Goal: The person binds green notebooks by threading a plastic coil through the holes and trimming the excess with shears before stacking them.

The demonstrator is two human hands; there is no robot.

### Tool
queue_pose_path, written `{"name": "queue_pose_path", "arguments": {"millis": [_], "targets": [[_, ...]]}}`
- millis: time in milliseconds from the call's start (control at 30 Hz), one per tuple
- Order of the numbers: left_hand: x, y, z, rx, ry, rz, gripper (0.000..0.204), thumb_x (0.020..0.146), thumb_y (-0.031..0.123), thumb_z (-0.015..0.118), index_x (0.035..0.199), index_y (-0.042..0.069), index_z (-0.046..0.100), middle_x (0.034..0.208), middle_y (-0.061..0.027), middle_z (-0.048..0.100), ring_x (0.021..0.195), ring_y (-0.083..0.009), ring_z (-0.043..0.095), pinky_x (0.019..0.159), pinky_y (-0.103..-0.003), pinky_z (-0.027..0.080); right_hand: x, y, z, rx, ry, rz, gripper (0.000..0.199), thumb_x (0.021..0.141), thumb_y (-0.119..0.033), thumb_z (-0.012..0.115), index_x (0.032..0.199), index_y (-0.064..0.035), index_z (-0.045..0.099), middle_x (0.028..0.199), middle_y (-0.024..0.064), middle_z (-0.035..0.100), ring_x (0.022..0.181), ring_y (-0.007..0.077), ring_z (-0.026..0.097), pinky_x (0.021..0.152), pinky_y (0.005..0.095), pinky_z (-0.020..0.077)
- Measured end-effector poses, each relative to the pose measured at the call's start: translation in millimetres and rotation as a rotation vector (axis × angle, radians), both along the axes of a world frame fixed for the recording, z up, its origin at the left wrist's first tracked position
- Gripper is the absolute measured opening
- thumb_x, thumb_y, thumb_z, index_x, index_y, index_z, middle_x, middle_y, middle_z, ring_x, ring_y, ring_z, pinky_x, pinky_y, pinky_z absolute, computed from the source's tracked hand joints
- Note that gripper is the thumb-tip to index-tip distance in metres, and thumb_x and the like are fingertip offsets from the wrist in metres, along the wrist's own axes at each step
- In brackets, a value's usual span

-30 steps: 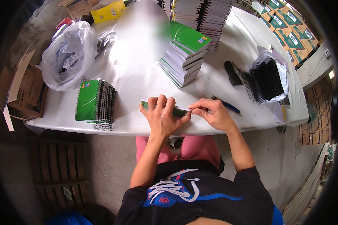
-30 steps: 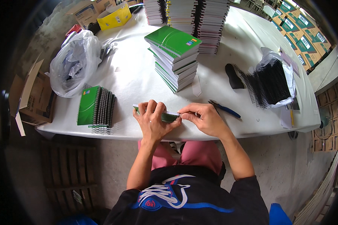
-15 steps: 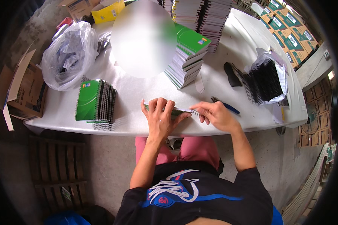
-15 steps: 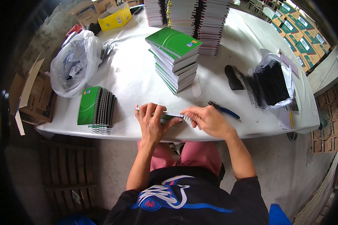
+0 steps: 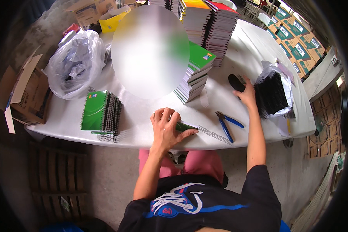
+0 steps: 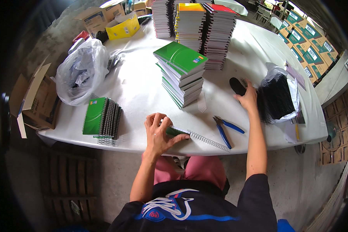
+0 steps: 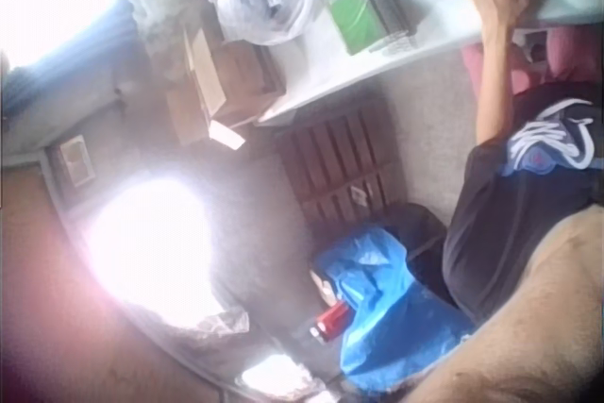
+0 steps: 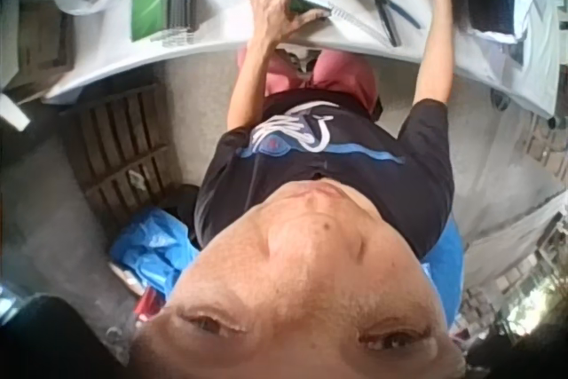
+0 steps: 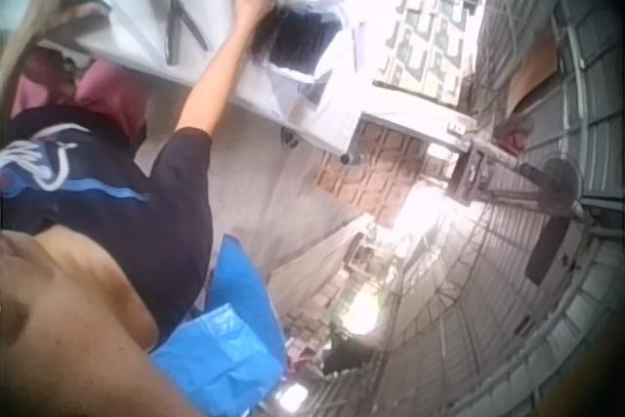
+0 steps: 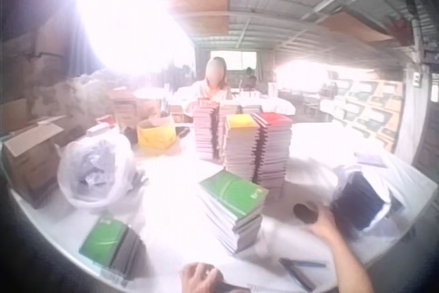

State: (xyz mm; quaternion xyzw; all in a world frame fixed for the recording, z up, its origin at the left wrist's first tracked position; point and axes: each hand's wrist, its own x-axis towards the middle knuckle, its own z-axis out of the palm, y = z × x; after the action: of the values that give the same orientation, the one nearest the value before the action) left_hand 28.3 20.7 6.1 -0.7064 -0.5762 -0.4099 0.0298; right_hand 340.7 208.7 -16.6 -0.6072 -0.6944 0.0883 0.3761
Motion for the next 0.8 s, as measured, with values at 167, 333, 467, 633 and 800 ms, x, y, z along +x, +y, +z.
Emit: {"name": "queue_pose_path", "arguments": {"millis": [167,333,467,633,800], "targets": [[-3,-4,0,-0.041,-0.009,-0.028,0.057,0.058,0.057,0.077,0.075,0.007,0.055,0.093,-0.0064,0.05,0.097,-0.028,0.042,0.085,-0.044,0.032,-55,-78,53,-0.238,0.956,0.555,0.03,0.079,-0.004,0.07,0.106,0.0019,0.062,0.092,0.0018,0.065,0.08,0.0087,0.059,0.078,0.0239,0.0461],[-5,-2,-5,-0.023,0.014,-0.056,0.057,0.058,0.057,0.076,0.074,0.006,0.055,0.093,-0.0068,0.05,0.097,-0.0284,0.042,0.084,-0.044,0.032,-102,-126,49,-0.427,0.591,1.06,0.037,0.061,0.016,0.064,0.091,-0.0037,0.07,0.093,0.0069,0.063,0.089,0.0152,0.059,0.081,0.0265,0.046],[0,-1,0,-0.061,0.008,-0.045,0.058,0.057,0.057,0.076,0.075,0.006,0.055,0.094,-0.0075,0.05,0.098,-0.029,0.041,0.084,-0.044,0.033,-102,-116,43,-0.347,0.566,0.912,0.031,0.062,0.016,0.066,0.085,-0.0029,0.072,0.086,0.0068,0.066,0.08,0.0148,0.062,0.074,0.0259,0.0481],[-2,1,1,-0.017,0.005,-0.075,0.059,0.058,0.056,0.076,0.071,0.004,0.053,0.092,-0.011,0.052,0.094,-0.0316,0.042,0.083,-0.044,0.036,-102,-112,57,-0.465,0.409,0.938,0.038,0.061,0.012,0.06,0.089,-0.009,0.074,0.086,0.0065,0.068,0.082,0.015,0.062,0.075,0.0258,0.0483],[-6,1,0,-0.021,0.017,-0.062,0.058,0.055,0.056,0.076,0.074,0.006,0.054,0.096,-0.0084,0.051,0.097,-0.0305,0.042,0.084,-0.044,0.034,-104,-116,68,-0.413,0.58,1.11,0.034,0.061,0.011,0.06,0.087,-0.0069,0.073,0.083,0.0085,0.069,0.079,0.0152,0.063,0.076,0.0279,0.0498]]}}
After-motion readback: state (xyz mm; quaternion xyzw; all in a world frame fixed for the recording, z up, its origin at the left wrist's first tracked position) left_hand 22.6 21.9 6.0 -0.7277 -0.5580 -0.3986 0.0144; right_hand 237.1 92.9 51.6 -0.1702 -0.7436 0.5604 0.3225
